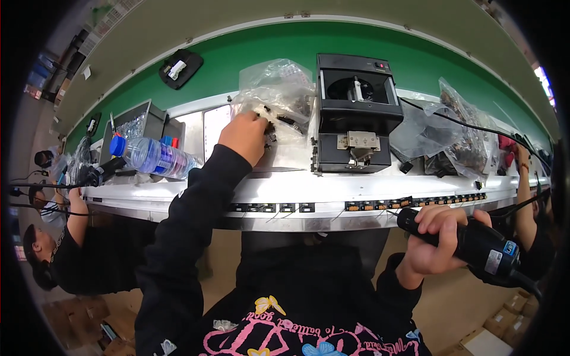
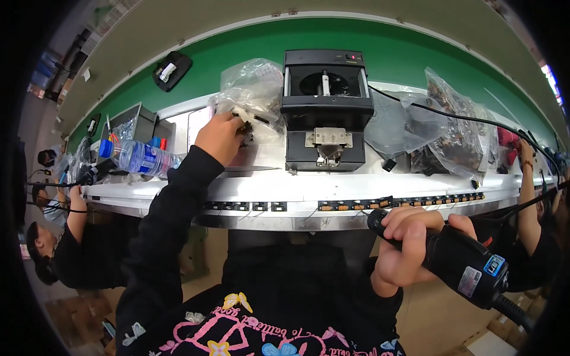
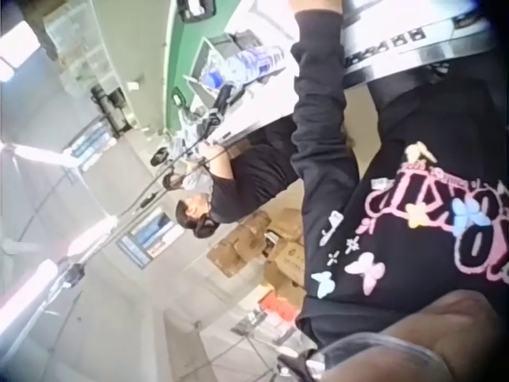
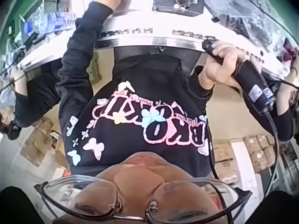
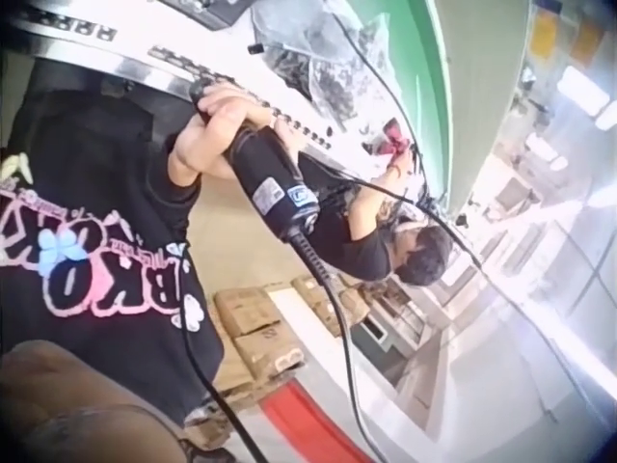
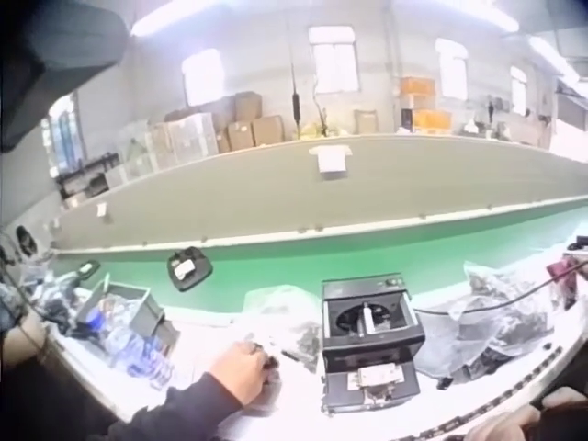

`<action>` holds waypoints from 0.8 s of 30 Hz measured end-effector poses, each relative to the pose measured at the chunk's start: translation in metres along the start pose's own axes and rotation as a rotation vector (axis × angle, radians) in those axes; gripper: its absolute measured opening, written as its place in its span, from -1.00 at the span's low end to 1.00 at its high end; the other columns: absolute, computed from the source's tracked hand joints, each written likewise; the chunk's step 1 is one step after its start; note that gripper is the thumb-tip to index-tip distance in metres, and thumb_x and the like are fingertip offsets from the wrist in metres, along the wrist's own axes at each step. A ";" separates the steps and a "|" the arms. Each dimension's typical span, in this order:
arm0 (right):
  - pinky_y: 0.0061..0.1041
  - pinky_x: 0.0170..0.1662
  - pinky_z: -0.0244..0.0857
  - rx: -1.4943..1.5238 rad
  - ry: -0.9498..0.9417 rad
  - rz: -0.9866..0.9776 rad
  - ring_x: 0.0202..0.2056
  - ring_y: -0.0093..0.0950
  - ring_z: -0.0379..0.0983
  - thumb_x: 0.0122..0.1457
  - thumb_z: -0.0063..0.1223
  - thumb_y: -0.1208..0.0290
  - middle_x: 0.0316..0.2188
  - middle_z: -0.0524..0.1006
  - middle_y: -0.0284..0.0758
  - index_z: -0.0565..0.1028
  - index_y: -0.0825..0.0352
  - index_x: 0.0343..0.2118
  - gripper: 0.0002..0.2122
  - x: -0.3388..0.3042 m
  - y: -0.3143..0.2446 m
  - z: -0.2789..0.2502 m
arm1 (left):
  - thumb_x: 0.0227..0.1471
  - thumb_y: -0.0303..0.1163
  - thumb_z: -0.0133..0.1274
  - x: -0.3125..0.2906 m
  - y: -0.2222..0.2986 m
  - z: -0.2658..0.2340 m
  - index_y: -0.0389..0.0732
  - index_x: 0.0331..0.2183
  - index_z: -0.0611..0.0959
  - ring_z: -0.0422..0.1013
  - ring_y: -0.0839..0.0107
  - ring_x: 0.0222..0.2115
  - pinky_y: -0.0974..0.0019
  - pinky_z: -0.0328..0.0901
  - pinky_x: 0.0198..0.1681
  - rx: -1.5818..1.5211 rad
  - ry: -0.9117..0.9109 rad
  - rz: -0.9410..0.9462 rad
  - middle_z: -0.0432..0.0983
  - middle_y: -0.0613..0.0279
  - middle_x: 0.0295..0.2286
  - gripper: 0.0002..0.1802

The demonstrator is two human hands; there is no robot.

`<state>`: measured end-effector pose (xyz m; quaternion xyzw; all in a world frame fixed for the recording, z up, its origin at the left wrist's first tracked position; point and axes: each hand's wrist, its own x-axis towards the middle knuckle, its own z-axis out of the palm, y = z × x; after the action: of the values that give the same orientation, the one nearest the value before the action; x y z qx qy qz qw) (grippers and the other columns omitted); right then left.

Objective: Screw components into a long LED light strip rail using an electric screwdriver.

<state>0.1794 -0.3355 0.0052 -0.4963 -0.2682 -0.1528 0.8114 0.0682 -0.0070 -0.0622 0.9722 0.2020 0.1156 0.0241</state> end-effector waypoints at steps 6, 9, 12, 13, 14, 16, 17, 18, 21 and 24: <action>-0.43 -0.54 0.29 0.018 0.008 0.009 -0.68 -0.52 0.22 0.17 -0.04 0.60 -0.63 0.29 -0.34 0.22 0.37 0.14 -0.55 -0.002 0.001 -0.004 | -0.05 -0.50 0.12 0.000 -0.008 -0.005 -0.27 -0.43 0.69 0.48 0.04 -0.22 0.07 0.44 -0.15 -0.010 0.036 0.190 0.52 0.06 -0.38 -0.91; -0.42 -0.53 0.28 0.020 0.008 0.027 -0.67 -0.52 0.22 0.17 -0.04 0.60 -0.63 0.28 -0.34 0.22 0.37 0.14 -0.55 -0.004 0.000 -0.007 | 0.05 -0.43 0.12 -0.011 0.009 -0.025 -0.28 -0.45 0.66 0.50 0.01 -0.29 0.07 0.44 -0.19 -0.235 0.096 0.119 0.55 0.03 -0.39 -0.88; -0.43 -0.53 0.27 0.015 -0.006 0.032 -0.67 -0.52 0.22 0.17 -0.04 0.60 -0.63 0.28 -0.34 0.22 0.36 0.15 -0.55 -0.004 0.002 -0.010 | 0.12 -0.44 0.16 -0.039 0.037 -0.053 -0.32 -0.34 0.68 0.58 0.10 -0.43 0.19 0.47 -0.30 -0.618 0.028 -0.074 0.62 0.03 -0.43 -0.86; -0.43 -0.53 0.27 0.014 -0.009 0.035 -0.67 -0.52 0.22 0.17 -0.04 0.60 -0.63 0.28 -0.34 0.22 0.36 0.15 -0.55 -0.005 0.002 -0.010 | 0.11 -0.44 0.18 -0.051 0.044 -0.058 -0.32 -0.30 0.70 0.59 0.15 -0.44 0.24 0.47 -0.32 -0.754 0.027 -0.136 0.64 0.04 -0.43 -0.86; -0.43 -0.53 0.27 0.021 -0.025 0.037 -0.67 -0.52 0.22 0.17 -0.04 0.60 -0.63 0.28 -0.34 0.21 0.36 0.15 -0.55 -0.005 0.002 -0.010 | 0.11 -0.48 0.20 -0.060 0.046 -0.064 -0.33 -0.25 0.72 0.60 0.22 -0.40 0.30 0.46 -0.28 -0.805 -0.023 -0.186 0.65 0.04 -0.38 -0.84; -0.43 -0.53 0.27 0.023 -0.046 0.045 -0.67 -0.52 0.22 0.18 -0.04 0.60 -0.63 0.28 -0.34 0.21 0.36 0.15 -0.55 -0.005 0.002 -0.007 | 0.11 -0.50 0.20 -0.074 0.049 -0.070 -0.35 -0.25 0.72 0.60 0.22 -0.40 0.32 0.46 -0.28 -0.812 0.021 -0.137 0.65 0.03 -0.38 -0.85; -0.43 -0.53 0.27 0.046 -0.049 0.048 -0.67 -0.52 0.22 0.18 -0.05 0.60 -0.63 0.28 -0.33 0.21 0.37 0.15 -0.55 -0.005 0.001 -0.005 | 0.11 -0.53 0.19 -0.080 0.050 -0.071 -0.36 -0.24 0.71 0.60 0.22 -0.39 0.33 0.45 -0.28 -0.817 0.066 -0.083 0.65 0.03 -0.38 -0.85; -0.43 -0.54 0.27 0.064 -0.056 0.049 -0.67 -0.51 0.22 0.18 -0.05 0.60 -0.63 0.29 -0.33 0.20 0.37 0.15 -0.55 -0.004 0.001 -0.006 | 0.10 -0.57 0.19 -0.086 0.050 -0.069 -0.38 -0.24 0.70 0.60 0.24 -0.38 0.34 0.46 -0.26 -0.807 0.101 -0.059 0.65 0.02 -0.36 -0.85; -0.43 -0.54 0.28 0.088 -0.062 0.067 -0.67 -0.51 0.23 0.18 -0.05 0.60 -0.63 0.29 -0.32 0.20 0.37 0.15 -0.55 -0.004 0.000 0.002 | 0.11 -0.58 0.19 -0.110 0.054 -0.062 -0.39 -0.24 0.69 0.61 0.26 -0.35 0.31 0.47 -0.23 -0.933 0.160 -0.279 0.65 0.04 -0.33 -0.86; -0.42 -0.54 0.29 0.076 -0.083 0.065 -0.67 -0.50 0.23 0.19 -0.06 0.59 -0.64 0.30 -0.31 0.20 0.38 0.15 -0.55 -0.005 0.001 0.005 | 0.11 -0.60 0.18 -0.118 0.077 -0.067 -0.39 -0.23 0.68 0.61 0.21 -0.35 0.32 0.47 -0.22 -0.895 0.143 -0.269 0.65 0.02 -0.34 -0.85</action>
<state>0.1742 -0.3303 0.0034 -0.4797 -0.2911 -0.0953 0.8223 -0.0229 -0.1249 -0.0155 0.8211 0.2576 0.2538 0.4416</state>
